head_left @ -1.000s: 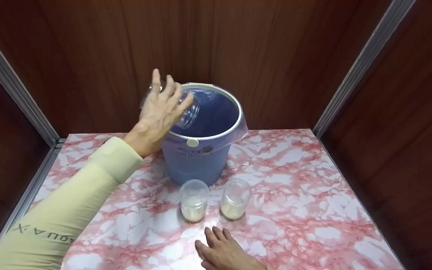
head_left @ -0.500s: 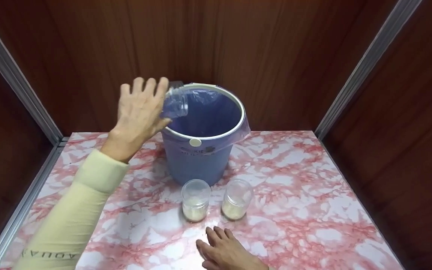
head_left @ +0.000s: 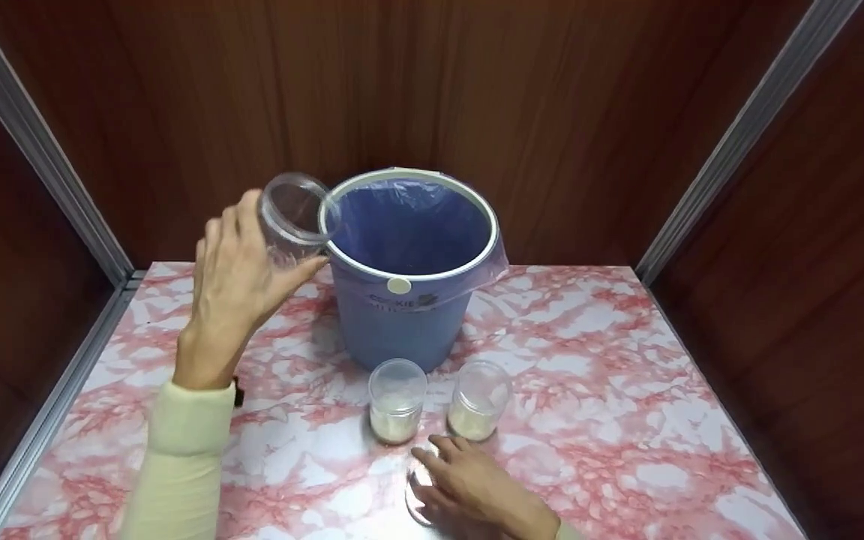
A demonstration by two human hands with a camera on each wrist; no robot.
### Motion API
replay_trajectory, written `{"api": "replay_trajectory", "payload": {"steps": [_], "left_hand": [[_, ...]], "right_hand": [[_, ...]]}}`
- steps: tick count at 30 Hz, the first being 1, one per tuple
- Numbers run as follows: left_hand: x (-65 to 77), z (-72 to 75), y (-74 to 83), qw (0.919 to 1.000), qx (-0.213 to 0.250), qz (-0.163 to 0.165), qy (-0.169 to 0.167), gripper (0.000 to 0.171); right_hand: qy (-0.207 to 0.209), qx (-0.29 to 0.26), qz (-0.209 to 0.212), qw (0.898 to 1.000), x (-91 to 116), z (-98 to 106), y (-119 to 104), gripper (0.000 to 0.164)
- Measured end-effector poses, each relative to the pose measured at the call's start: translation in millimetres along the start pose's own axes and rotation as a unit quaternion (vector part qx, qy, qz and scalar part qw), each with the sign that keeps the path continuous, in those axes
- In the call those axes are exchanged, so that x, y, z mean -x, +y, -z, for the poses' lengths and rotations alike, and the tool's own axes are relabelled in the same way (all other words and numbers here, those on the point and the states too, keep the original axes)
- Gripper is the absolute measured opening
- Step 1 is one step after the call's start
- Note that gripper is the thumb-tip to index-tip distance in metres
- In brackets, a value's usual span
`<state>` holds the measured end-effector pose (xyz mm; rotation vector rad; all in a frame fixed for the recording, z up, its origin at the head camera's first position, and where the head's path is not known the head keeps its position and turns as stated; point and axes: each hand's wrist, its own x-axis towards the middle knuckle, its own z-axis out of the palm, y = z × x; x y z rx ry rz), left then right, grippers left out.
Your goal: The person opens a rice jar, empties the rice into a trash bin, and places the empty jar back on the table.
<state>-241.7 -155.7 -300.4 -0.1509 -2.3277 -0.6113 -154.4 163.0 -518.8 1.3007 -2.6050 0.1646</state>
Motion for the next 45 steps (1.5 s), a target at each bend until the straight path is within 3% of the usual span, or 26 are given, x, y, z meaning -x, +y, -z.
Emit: {"api": "replay_trajectory", "payload": {"steps": [6,13,17,22,31,40,45], "left_hand": [[35.0,-10.3,-16.9,0.9960,0.056,0.069,0.000,0.099],[67.4,-30.0,-31.3,0.9773,0.109,0.152,-0.100,0.113],[85.1,-41.0,-40.5,0.9673,0.132,0.169,-0.136,0.116],[109.3,-52.9,-52.1,0.9624,0.149,0.162,-0.159,0.113],[150.4,-74.0,-65.6,0.9554,0.152,0.167,-0.190,0.101],[174.0,-87.6,-73.5,0.9411,0.149,0.186,-0.240,0.097],[180.0,-92.9,-74.0,0.9396,0.140,0.187,-0.250,0.095]], "right_hand": [[0.050,-0.035,0.017,0.998,-10,13,13,0.033],[0.039,-0.137,-0.022,0.990,-15,31,15,0.025],[0.066,-0.168,-0.014,0.983,-20,38,15,0.022],[0.125,-0.171,0.001,0.977,-30,46,17,0.016],[0.179,-0.122,-0.004,0.976,-55,57,13,0.021],[0.142,-0.053,-0.023,0.988,-82,49,10,0.032],[0.125,-0.002,-0.038,0.991,-92,42,11,0.041]]}}
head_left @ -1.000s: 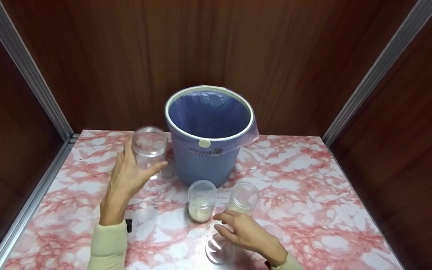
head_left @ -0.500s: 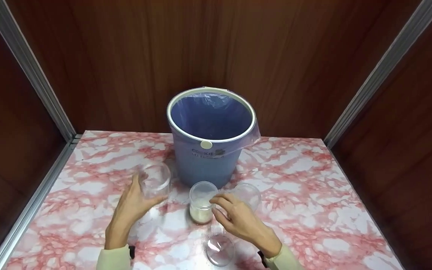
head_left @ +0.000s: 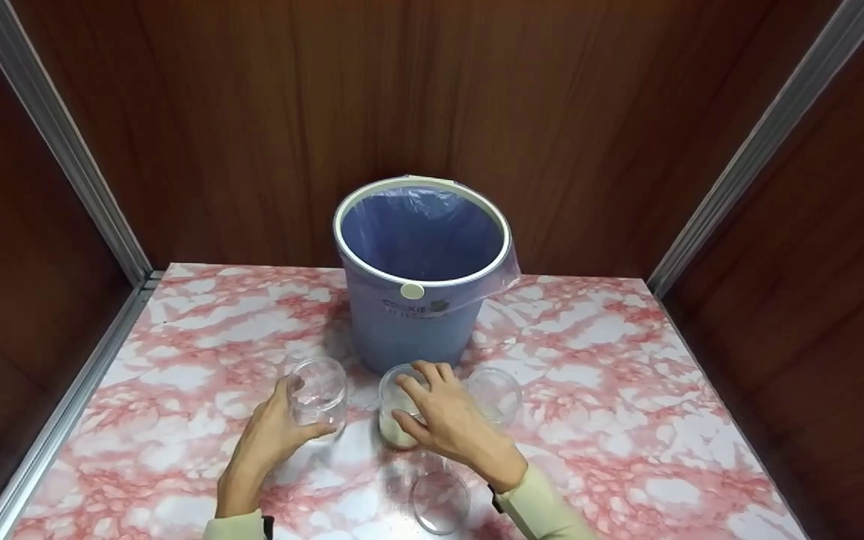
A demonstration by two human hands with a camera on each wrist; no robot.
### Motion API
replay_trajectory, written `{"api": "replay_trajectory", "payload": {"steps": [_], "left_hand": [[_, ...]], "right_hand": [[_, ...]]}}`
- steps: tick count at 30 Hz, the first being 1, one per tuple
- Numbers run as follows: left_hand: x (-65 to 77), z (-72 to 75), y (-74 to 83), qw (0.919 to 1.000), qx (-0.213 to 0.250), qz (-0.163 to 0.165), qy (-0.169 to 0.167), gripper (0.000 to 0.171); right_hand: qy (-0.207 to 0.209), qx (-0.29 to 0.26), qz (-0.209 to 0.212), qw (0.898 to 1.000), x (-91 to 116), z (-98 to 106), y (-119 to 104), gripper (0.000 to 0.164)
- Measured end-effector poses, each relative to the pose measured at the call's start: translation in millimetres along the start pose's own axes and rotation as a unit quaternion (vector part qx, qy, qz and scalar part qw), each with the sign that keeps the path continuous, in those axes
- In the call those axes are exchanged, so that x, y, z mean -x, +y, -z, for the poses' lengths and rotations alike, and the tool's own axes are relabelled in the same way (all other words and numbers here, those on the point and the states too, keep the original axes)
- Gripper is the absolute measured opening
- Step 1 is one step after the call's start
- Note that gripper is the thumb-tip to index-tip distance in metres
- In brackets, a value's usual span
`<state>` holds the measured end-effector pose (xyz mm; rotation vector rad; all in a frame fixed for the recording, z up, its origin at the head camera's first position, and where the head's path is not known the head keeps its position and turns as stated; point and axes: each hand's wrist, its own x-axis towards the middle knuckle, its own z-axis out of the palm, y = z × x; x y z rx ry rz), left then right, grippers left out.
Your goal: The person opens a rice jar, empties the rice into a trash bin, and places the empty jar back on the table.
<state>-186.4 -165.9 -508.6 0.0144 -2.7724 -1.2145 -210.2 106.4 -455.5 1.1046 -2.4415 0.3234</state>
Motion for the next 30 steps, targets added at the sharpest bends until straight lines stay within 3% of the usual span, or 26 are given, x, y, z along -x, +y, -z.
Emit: {"api": "replay_trajectory", "payload": {"steps": [8,15,23,27,30], "left_hand": [[4.8,-6.3,-2.7,0.9999,-0.002,0.011,-0.010,0.094],[6.0,-10.5,-2.5,0.9999,0.009,0.010,-0.011,0.096],[5.5,-11.3,-2.5,0.9987,0.043,0.009,-0.026,0.112],[6.1,-8.2,-0.6,0.9982,0.046,0.012,-0.035,0.124],[6.0,-6.2,2.3,0.9985,0.047,-0.004,-0.029,0.123]], "right_hand": [[-0.080,0.065,-0.051,0.993,-8,-12,-2,0.067],[-0.101,0.068,-0.058,0.991,-9,-20,0,0.079],[-0.116,0.058,-0.060,0.990,-14,-24,2,0.076],[-0.104,0.040,-0.058,0.992,-16,-25,3,0.073],[-0.093,0.031,-0.060,0.993,-15,-24,6,0.070]]}}
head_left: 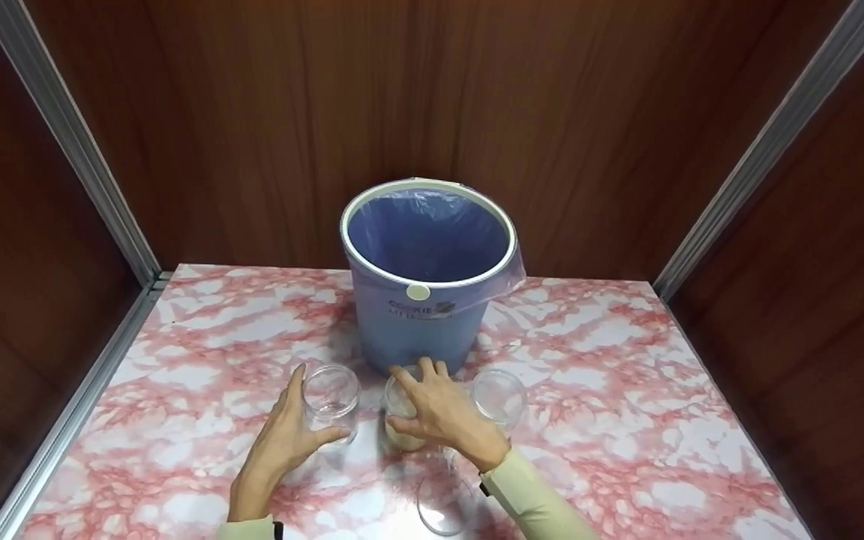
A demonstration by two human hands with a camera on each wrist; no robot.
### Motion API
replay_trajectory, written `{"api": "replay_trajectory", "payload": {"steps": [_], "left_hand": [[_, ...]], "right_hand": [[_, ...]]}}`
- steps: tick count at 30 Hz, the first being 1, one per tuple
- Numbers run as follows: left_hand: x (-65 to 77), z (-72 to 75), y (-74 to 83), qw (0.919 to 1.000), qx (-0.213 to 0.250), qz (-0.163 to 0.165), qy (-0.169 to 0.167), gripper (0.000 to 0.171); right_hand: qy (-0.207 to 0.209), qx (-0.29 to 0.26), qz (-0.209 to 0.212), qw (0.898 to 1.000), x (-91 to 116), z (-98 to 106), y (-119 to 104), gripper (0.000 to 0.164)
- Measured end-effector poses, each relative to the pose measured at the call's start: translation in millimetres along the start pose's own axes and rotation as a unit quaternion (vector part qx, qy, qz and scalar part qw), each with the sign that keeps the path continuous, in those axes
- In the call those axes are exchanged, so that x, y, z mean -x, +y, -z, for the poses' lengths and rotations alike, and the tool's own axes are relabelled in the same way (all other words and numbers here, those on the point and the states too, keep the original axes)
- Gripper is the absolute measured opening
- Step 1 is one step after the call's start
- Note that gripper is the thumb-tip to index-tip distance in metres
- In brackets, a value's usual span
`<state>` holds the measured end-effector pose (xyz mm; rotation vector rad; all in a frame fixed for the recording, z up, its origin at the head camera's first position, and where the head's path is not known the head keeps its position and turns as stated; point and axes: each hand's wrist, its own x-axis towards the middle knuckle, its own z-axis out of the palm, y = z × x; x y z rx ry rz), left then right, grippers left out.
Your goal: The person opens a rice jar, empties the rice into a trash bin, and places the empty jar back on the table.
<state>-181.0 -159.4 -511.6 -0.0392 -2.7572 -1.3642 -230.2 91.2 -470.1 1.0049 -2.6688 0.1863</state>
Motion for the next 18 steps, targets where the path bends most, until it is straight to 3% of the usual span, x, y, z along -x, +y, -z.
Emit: {"api": "replay_trajectory", "payload": {"steps": [4,7,9,13,18], "left_hand": [[2.6,1.4,3.2,0.9996,-0.004,-0.020,0.018,0.118],[4.0,1.4,8.8,0.9966,-0.038,-0.055,0.049,0.117],[5.7,1.8,15.1,0.9897,-0.072,-0.093,0.081,0.114],[9.0,2.2,32.3,0.9672,-0.126,-0.173,0.137,0.105],[13.5,-2.8,53.7,0.9548,-0.106,-0.243,0.135,0.090]], "right_hand": [[0.022,-0.013,0.005,1.000,0,2,2,0.066],[0.034,-0.042,0.007,0.999,1,6,4,0.066],[0.034,-0.067,0.003,0.997,2,10,5,0.067],[0.028,-0.110,-0.013,0.993,4,21,4,0.068],[0.042,-0.152,-0.015,0.987,6,35,3,0.067]]}}
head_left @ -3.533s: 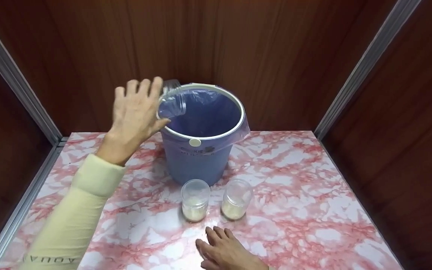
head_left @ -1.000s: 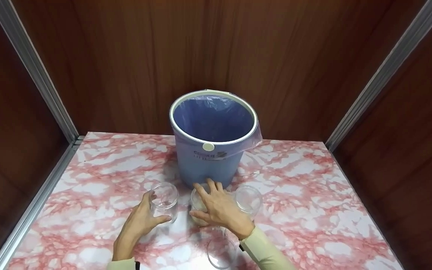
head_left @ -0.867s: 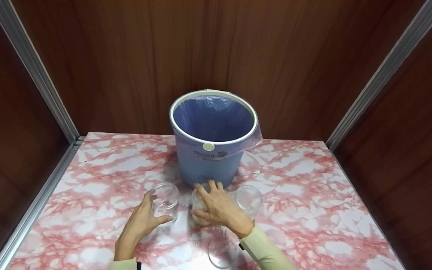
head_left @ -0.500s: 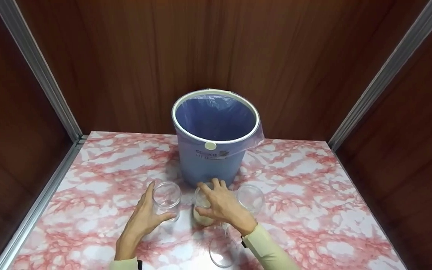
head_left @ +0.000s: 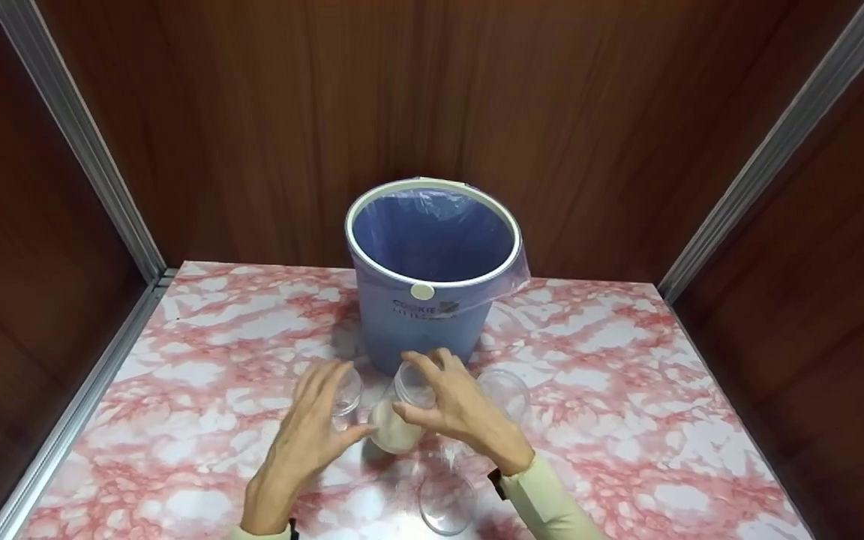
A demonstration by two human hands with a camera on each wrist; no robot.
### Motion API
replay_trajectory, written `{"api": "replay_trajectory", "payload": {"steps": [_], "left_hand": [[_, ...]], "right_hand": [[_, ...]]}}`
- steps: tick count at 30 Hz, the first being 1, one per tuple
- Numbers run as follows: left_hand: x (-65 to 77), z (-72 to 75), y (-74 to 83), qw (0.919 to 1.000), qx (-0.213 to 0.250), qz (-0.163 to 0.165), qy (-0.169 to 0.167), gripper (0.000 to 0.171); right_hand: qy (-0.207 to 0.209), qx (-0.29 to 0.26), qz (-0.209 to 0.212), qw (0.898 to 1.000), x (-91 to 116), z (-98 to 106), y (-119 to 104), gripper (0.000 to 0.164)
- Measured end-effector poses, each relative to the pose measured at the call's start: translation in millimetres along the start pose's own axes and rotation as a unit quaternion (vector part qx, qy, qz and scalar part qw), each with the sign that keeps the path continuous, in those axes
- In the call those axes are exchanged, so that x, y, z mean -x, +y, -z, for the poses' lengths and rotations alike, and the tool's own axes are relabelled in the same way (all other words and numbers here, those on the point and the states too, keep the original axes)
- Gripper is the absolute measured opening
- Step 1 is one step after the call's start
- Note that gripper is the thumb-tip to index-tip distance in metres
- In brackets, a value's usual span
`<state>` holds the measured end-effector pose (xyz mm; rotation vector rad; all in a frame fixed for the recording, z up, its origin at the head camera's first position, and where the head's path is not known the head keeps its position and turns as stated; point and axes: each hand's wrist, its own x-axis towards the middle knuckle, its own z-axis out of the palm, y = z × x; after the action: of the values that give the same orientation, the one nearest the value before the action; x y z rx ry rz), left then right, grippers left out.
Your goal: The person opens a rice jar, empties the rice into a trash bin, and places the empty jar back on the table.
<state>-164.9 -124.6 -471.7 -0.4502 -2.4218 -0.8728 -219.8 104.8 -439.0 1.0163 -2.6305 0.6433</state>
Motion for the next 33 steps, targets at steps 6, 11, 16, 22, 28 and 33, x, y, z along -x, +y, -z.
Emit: {"api": "replay_trajectory", "payload": {"steps": [6,11,16,22,28,33], "left_hand": [[-3.1,-3.7,18.6,0.9985,0.041,-0.020,-0.031,0.081],[-1.7,-9.1,30.1,0.9960,0.070,-0.006,-0.056,0.086],[1.4,-13.2,41.8,0.9936,0.090,-0.004,-0.068,0.097],[2.8,-18.5,50.4,0.9906,0.109,0.001,-0.082,0.107],[2.6,-28.4,54.9,0.9969,0.070,-0.030,-0.015,0.103],[3.7,-39.9,60.7,0.9978,-0.003,-0.030,0.058,0.103]], "right_hand": [[0.010,-0.050,-0.010,0.999,1,11,-8,0.067],[0.017,-0.075,-0.007,0.997,1,21,-15,0.068],[0.029,-0.089,0.001,0.996,5,32,-23,0.067],[0.031,-0.088,0.028,0.995,10,43,-31,0.066],[0.008,-0.080,0.061,0.995,13,51,-31,0.073],[0.000,-0.040,0.061,0.997,16,59,-28,0.080]]}}
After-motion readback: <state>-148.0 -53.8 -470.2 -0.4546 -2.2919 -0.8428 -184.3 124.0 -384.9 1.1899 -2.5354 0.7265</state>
